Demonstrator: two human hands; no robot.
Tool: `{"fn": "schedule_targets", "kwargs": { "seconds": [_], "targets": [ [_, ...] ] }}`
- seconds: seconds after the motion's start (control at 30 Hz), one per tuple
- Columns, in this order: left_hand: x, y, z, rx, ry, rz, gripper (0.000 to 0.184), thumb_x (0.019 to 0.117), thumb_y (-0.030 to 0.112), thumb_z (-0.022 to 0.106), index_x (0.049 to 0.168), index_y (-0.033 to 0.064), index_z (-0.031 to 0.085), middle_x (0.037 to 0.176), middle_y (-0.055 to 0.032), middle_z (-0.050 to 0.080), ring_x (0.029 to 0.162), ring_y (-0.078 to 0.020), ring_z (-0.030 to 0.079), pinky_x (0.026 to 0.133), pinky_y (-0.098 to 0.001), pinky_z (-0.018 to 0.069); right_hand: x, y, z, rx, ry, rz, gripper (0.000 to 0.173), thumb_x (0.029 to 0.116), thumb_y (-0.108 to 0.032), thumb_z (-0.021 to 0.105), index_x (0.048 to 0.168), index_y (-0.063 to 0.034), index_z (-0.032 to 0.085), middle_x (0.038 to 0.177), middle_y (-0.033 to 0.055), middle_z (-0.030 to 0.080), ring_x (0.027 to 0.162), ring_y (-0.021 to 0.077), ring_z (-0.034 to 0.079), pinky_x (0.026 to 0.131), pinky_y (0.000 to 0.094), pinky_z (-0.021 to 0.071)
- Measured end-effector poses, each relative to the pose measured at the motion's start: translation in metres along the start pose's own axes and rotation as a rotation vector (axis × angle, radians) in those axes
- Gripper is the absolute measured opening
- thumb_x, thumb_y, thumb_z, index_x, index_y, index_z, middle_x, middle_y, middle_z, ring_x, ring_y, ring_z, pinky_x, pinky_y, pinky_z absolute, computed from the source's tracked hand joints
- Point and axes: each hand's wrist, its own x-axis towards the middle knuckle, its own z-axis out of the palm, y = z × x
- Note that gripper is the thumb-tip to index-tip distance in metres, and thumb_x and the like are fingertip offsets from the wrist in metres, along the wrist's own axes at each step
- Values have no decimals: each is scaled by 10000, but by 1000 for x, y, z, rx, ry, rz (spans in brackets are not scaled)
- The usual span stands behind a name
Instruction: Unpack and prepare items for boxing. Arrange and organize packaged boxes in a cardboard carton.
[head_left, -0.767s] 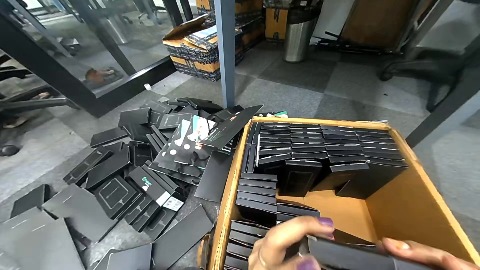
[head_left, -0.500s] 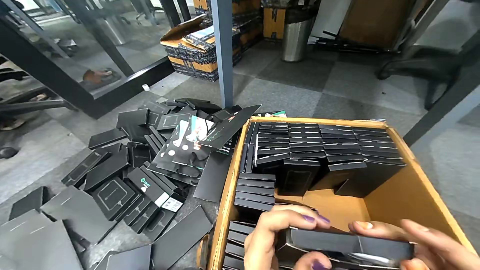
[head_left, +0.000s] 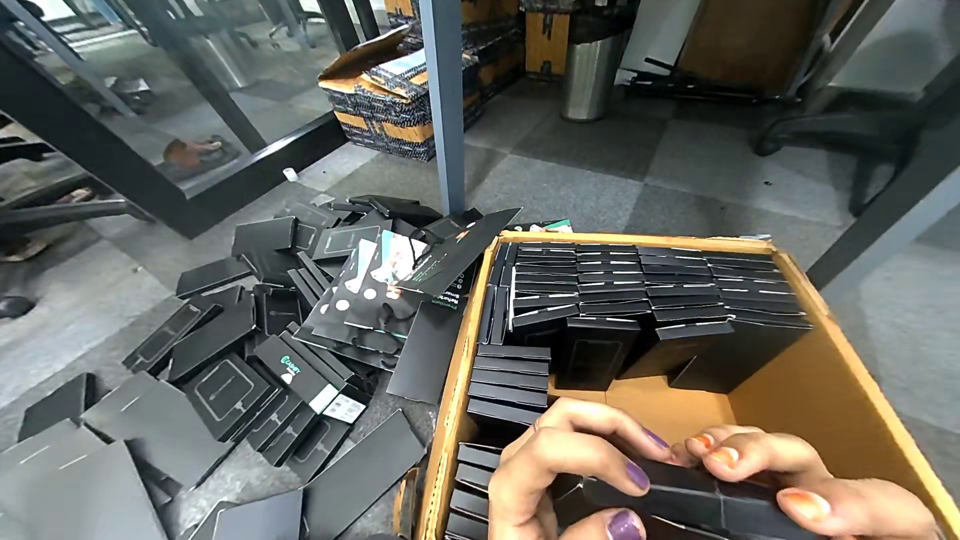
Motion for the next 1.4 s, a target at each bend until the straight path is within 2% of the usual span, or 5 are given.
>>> {"fn": "schedule_targets", "kwargs": {
  "seconds": [0.53,0.73,1.03,1.2,1.4],
  "targets": [
    [-3,16,7,22,62,-40,140,1034,227,552,1057,107,619,986,4,668,1015,-89,673,953,-267,548,-7,-7,3,64,-81,55,292,1091,-298,460,1128,-162,715,1188,-34,722,1189,124,644,1023,293,510],
    [-2,14,8,45,80,-20,133,1042,207,568,1103,118,645,1005,13,668,1002,-66,670,923,-243,558,-5,-5,8,49,-60,10,291,1091,-315,450,1272,-174,628,1193,-36,708,1151,109,658,1000,273,518],
    [-2,6,-1,15,-43,44,212,1051,283,530,1090,117,655,1110,-15,648,1103,-109,647,980,-274,539,-9,4,4,-100,-67,-100,300,1113,-299,400,1223,-171,648,1231,-49,701,1159,102,663,992,254,530],
    [-2,2,-1,117,-32,125,121,1017,184,595,1074,88,644,1093,-44,639,1078,-124,660,953,-273,563,-10,5,0,-265,-81,-136,321,1117,-313,362,1213,-192,643,1264,-97,650,1174,47,631,979,198,520],
    [4,5,-10,344,-43,164,99,1048,182,574,1060,104,634,1182,-26,678,1219,-135,630,1056,-300,525,-7,2,-14,-469,-138,-144,255,1068,-322,543,1280,-208,625,1308,-101,659,1214,46,625,1000,201,526]
  ]
}}
